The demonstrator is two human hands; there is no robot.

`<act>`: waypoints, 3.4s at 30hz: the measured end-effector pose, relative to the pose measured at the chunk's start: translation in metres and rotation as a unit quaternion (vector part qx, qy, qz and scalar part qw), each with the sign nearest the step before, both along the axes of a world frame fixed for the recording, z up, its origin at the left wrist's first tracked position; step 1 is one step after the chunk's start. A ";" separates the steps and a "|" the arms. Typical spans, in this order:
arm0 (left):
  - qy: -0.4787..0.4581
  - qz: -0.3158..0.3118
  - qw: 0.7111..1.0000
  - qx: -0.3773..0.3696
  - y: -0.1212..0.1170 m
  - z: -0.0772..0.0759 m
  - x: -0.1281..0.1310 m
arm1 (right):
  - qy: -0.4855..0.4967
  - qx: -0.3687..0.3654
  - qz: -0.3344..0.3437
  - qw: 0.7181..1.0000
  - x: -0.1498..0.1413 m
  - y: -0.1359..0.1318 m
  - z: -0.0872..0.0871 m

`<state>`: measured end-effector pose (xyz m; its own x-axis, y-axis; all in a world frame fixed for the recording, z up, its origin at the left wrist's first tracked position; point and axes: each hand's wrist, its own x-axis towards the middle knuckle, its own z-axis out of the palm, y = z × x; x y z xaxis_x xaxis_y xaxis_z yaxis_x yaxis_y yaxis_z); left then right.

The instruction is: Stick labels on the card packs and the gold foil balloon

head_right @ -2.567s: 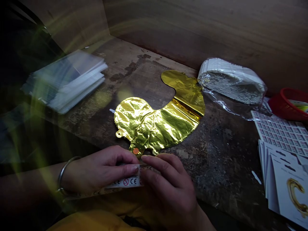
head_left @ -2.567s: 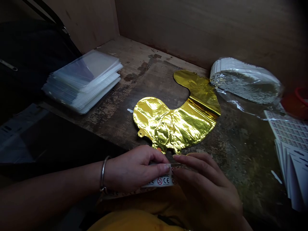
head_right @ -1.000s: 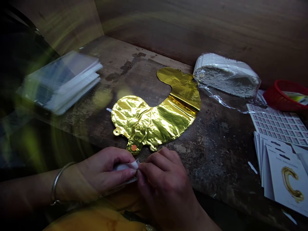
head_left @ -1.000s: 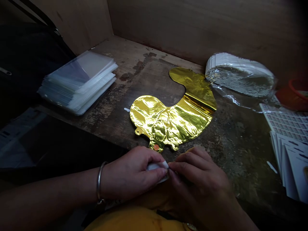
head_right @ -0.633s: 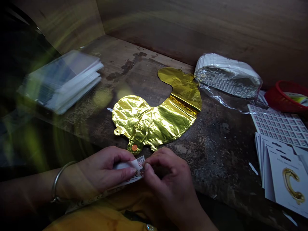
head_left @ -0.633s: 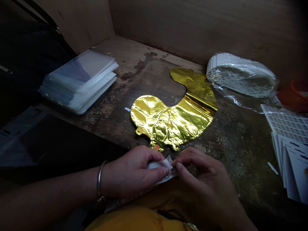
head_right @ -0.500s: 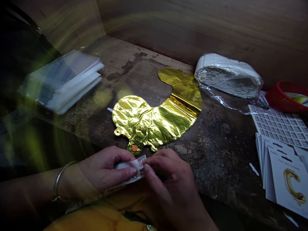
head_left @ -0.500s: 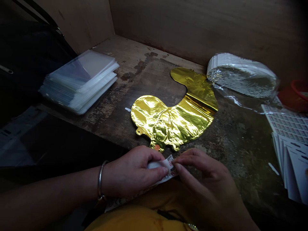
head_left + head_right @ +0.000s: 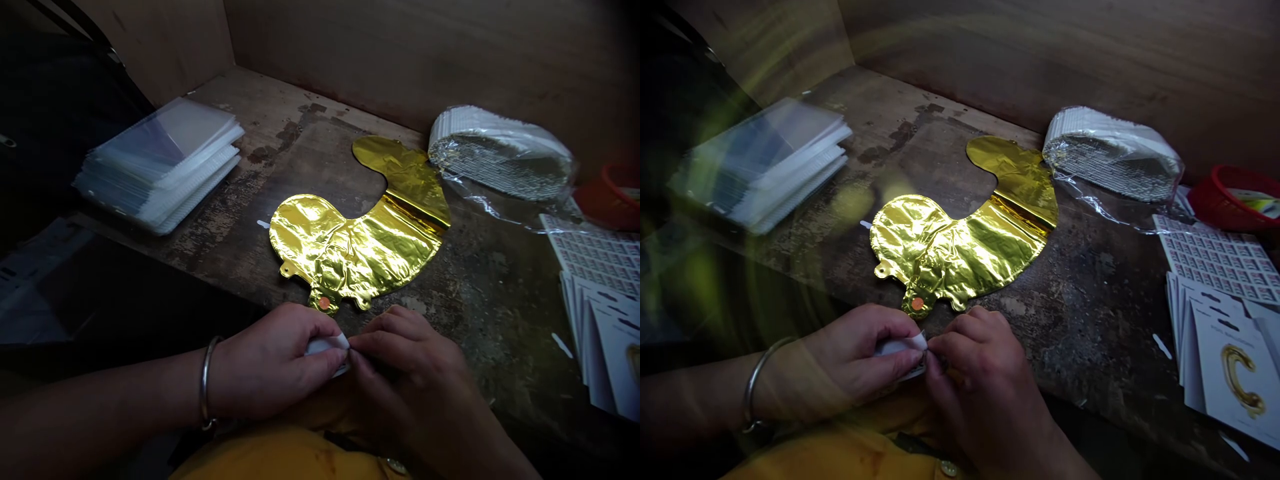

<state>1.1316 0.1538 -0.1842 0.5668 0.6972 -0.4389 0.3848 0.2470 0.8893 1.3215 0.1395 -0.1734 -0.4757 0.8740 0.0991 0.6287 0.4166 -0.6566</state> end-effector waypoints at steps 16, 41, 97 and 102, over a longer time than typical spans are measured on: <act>-0.026 0.026 0.991 -0.129 0.003 -0.002 0.002 | 0.095 -0.153 -0.083 0.980 0.008 0.003 -0.011; -0.042 0.049 0.994 -0.091 0.000 -0.004 0.004 | 0.138 -0.266 -0.132 0.945 0.007 0.009 -0.019; 0.184 -0.137 0.839 0.493 0.008 -0.013 -0.040 | 0.212 -0.344 -0.218 0.888 -0.018 0.057 -0.032; 0.172 -0.133 0.861 0.460 0.010 -0.031 -0.044 | 0.201 -0.371 -0.238 0.874 -0.021 0.060 -0.035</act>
